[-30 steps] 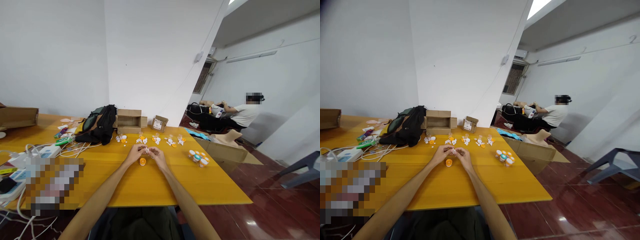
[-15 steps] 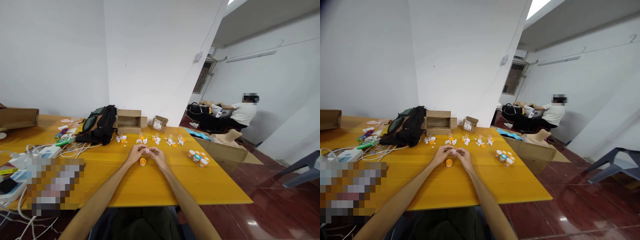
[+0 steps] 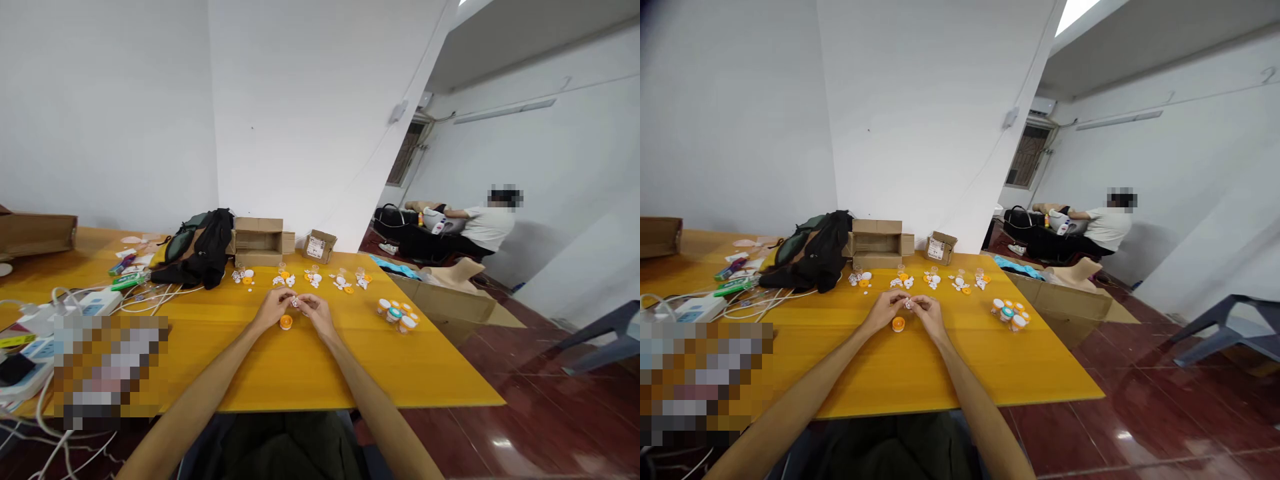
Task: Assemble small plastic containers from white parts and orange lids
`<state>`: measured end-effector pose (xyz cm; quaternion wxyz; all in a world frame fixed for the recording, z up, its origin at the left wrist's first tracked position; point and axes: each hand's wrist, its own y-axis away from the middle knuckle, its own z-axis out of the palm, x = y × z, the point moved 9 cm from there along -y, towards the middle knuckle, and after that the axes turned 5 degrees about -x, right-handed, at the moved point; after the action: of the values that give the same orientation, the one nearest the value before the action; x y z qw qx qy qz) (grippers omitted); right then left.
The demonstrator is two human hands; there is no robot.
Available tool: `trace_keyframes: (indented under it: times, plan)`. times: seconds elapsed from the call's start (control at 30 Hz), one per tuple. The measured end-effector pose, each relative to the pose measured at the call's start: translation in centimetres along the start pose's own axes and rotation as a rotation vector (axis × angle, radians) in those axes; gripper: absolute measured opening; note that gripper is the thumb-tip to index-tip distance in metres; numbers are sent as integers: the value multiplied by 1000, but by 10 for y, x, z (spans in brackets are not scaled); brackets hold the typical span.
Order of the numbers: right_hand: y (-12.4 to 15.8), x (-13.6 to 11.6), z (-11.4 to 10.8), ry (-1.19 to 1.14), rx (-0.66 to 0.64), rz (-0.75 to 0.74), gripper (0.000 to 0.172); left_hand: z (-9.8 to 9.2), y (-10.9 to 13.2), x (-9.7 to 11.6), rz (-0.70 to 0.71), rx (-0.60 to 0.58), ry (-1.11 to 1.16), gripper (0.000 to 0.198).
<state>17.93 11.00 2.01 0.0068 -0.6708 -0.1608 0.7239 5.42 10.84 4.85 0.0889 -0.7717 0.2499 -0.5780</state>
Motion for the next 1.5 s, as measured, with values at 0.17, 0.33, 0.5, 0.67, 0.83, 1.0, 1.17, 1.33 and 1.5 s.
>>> trace_keyframes:
  times: [0.17, 0.33, 0.5, 0.67, 0.83, 1.0, 1.17, 1.33, 1.5]
  plan:
    - [0, -1, 0, 5, -1, -4, 28, 2, 0, -2, -1, -6, -27, 16]
    - [1, -2, 0, 4, -11, -12, 28, 2, 0, -2, 2, -11, 1, 17]
    - [1, -1, -4, 23, 21, -44, 30, 2, -1, -3, -37, -26, 78, 15]
    - [1, 2, -7, 50, 47, -30, 30, 1, -1, -5, -58, -25, 126, 16]
    - [2, 0, -9, 47, 84, -38, 30, 0, -1, -10, -91, -42, 173, 15]
    - [2, -1, -12, 41, 114, -74, 32, 4, -1, -17, -141, -76, 250, 18]
    - [0, -1, -14, 93, 139, -135, 34, 4, 0, -18, -167, -79, 303, 19]
    - [5, -18, -19, 344, 191, -256, 33, -8, 0, -21, -201, 20, 355, 22]
    - [15, -26, -11, 896, 117, -288, 23, -18, 2, -31, -257, 116, 422, 25]
